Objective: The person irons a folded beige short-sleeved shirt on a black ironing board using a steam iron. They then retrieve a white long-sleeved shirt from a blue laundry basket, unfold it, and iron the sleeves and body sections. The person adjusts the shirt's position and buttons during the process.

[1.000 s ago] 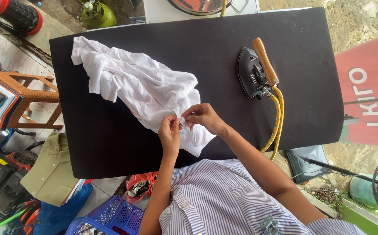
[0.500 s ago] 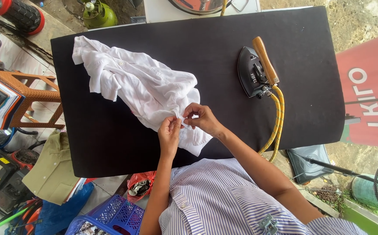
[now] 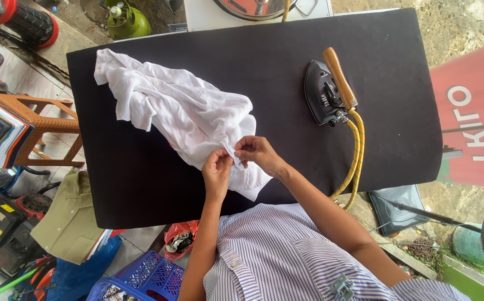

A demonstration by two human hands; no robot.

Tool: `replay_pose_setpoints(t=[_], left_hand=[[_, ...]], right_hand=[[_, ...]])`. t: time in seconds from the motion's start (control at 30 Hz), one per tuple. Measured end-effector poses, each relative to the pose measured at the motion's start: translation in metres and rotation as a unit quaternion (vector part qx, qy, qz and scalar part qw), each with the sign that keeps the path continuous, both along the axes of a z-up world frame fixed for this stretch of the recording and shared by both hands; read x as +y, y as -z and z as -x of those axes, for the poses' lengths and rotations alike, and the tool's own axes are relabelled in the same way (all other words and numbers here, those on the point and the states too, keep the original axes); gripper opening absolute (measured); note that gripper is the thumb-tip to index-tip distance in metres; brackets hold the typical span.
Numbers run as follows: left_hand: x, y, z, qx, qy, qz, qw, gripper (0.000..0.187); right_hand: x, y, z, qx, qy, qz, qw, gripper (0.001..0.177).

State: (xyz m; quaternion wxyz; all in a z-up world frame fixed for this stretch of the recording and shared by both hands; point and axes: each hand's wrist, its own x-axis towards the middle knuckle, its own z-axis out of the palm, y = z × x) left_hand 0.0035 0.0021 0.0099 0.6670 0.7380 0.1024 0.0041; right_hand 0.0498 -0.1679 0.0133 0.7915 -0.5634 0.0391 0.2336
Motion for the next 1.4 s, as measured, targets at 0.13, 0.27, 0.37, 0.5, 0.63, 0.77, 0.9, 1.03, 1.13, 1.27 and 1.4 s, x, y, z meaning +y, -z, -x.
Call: replay_pose_setpoints(t=[0.13,0.27,0.37,0.5,0.63,0.77,0.9,1.03,1.13,1.27,1.4], left_hand=[[0.005,0.015,0.002,-0.033,-0.007,-0.096,0.995,0.007],[-0.004,0.01,0.001,-0.086,0.001,-0.212,0.973,0.014],[-0.007,0.006,-0.001,-0.081,-0.02,-0.194,0.977,0.013],[-0.007,0.005,0.001,-0.07,-0.049,-0.194,0.977,0.008],[-0.01,0.005,0.003,-0.075,-0.057,-0.186,0.978,0.008],[-0.009,0.004,0.005,-0.078,-0.059,-0.19,0.977,0.007],[-0.01,0.0,0.007,-0.07,-0.081,-0.148,0.983,0.006],[-0.012,-0.007,0.01,-0.064,-0.087,-0.114,0.988,0.005],[-0.012,-0.008,0.014,-0.054,-0.091,-0.074,0.992,0.006],[-0.014,-0.007,0.015,-0.054,-0.092,-0.068,0.992,0.006],[-0.013,-0.009,0.017,-0.059,-0.089,-0.098,0.989,0.005]], right_hand=[[0.004,-0.019,0.001,0.015,-0.014,0.007,1.0,0.024],[0.008,-0.006,0.002,0.001,-0.016,0.069,0.997,0.024],[0.006,0.023,-0.001,0.057,0.013,0.017,0.998,0.021],[0.001,0.022,0.002,0.132,0.041,-0.07,0.988,0.019],[0.003,0.014,0.004,0.141,0.04,-0.081,0.986,0.02],[0.004,0.01,0.008,0.14,0.046,-0.088,0.985,0.019],[0.005,0.009,0.009,0.147,0.05,-0.107,0.982,0.016],[0.002,0.004,0.01,0.166,0.049,-0.139,0.975,0.015],[-0.001,-0.002,0.013,0.176,0.03,-0.148,0.973,0.015],[-0.001,0.007,0.016,0.153,0.034,-0.14,0.978,0.012],[0.002,0.02,0.018,0.102,0.057,-0.109,0.987,0.01]])
